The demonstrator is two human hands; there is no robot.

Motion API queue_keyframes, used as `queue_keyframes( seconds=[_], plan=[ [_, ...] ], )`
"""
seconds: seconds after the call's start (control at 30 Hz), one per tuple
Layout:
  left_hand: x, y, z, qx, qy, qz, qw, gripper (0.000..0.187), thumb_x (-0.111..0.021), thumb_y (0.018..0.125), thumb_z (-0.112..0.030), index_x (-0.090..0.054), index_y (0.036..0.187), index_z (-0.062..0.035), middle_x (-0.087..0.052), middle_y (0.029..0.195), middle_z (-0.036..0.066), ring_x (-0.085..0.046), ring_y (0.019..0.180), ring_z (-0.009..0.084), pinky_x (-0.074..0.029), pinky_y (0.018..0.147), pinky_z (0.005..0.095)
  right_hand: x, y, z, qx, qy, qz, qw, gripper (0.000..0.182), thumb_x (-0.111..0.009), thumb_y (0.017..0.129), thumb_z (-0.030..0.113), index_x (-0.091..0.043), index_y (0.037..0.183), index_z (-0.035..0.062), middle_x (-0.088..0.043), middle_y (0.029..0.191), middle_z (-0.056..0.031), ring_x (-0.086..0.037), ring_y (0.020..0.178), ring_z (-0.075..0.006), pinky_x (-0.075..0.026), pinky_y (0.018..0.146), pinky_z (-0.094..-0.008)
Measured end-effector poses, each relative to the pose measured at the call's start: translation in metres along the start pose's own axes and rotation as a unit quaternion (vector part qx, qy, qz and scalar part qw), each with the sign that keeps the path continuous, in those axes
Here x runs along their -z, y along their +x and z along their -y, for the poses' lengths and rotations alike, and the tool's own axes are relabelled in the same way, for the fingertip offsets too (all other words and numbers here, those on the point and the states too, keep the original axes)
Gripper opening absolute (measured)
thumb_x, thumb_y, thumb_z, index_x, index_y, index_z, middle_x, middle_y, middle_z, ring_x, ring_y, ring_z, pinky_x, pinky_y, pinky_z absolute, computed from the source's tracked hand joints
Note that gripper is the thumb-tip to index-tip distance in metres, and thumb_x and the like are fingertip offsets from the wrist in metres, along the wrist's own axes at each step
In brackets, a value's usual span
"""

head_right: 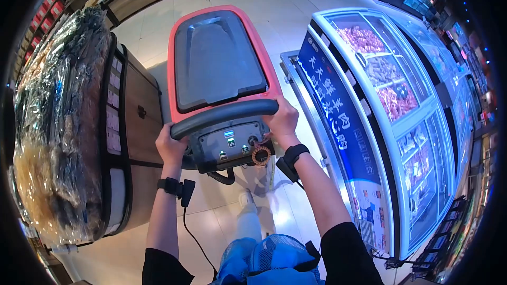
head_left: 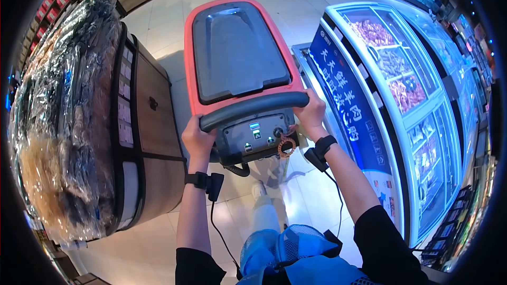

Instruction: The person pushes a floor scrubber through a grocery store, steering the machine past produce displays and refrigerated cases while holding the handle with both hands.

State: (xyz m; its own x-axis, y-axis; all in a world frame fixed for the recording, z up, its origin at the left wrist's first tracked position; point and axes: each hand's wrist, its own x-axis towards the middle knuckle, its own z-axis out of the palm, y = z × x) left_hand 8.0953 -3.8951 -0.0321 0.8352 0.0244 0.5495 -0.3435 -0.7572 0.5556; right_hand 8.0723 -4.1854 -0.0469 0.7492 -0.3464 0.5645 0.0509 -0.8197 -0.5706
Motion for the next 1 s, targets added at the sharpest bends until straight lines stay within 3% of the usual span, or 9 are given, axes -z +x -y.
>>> queue_keyframes(
  seconds=[0.07, 0.1, 0.53, 1.0],
  plan=[
    [-0.018, 0.032, 0.014, 0.011, -0.009, 0.017, 1.0, 0.035, -0.074, 0.055, -0.009, -0.058, 0.086, -0.0041, -0.06, 0.075, 0.014, -0.061, 0.07, 0.0314, -0.049, 0.063, 0.0346, -0.025, 0.028, -0.006, -0.005, -0.017, 0.015, 1.0, 0.029, -0.07, 0.055, 0.014, -0.057, 0.081, 0.0081, -0.061, 0.07, -0.0125, -0.06, 0.064, -0.0309, -0.049, 0.058, -0.0365],
    [-0.027, 0.049, 0.021, -0.007, 0.001, 0.003, 1.0, 0.037, -0.075, 0.049, -0.008, -0.058, 0.082, -0.0057, -0.06, 0.072, 0.012, -0.06, 0.067, 0.0299, -0.048, 0.06, 0.0349, -0.037, 0.042, -0.005, -0.013, -0.006, 0.017, 1.0, 0.029, -0.07, 0.055, 0.013, -0.057, 0.08, 0.0075, -0.061, 0.072, -0.0132, -0.06, 0.066, -0.0313, -0.049, 0.06, -0.0365],
    [-0.133, 0.226, 0.098, 0.019, -0.009, 0.012, 1.0, 0.04, -0.074, 0.046, -0.004, -0.059, 0.083, -0.0056, -0.061, 0.075, 0.012, -0.06, 0.07, 0.0305, -0.049, 0.063, 0.0346, -0.188, 0.198, -0.027, 0.006, -0.039, -0.022, 0.999, 0.023, -0.068, 0.059, 0.02, -0.055, 0.073, 0.0074, -0.059, 0.065, -0.0133, -0.059, 0.06, -0.0322, -0.048, 0.054, -0.0379],
    [-0.252, 0.394, 0.149, 0.041, 0.003, 0.025, 0.999, 0.036, -0.076, 0.053, -0.008, -0.058, 0.083, -0.0049, -0.061, 0.075, 0.014, -0.06, 0.07, 0.0313, -0.048, 0.063, 0.0344, -0.324, 0.37, -0.073, 0.006, -0.032, -0.025, 0.999, 0.021, -0.068, 0.062, 0.022, -0.055, 0.072, 0.0086, -0.059, 0.065, -0.0114, -0.059, 0.058, -0.0314, -0.048, 0.052, -0.0376]
  ],
)
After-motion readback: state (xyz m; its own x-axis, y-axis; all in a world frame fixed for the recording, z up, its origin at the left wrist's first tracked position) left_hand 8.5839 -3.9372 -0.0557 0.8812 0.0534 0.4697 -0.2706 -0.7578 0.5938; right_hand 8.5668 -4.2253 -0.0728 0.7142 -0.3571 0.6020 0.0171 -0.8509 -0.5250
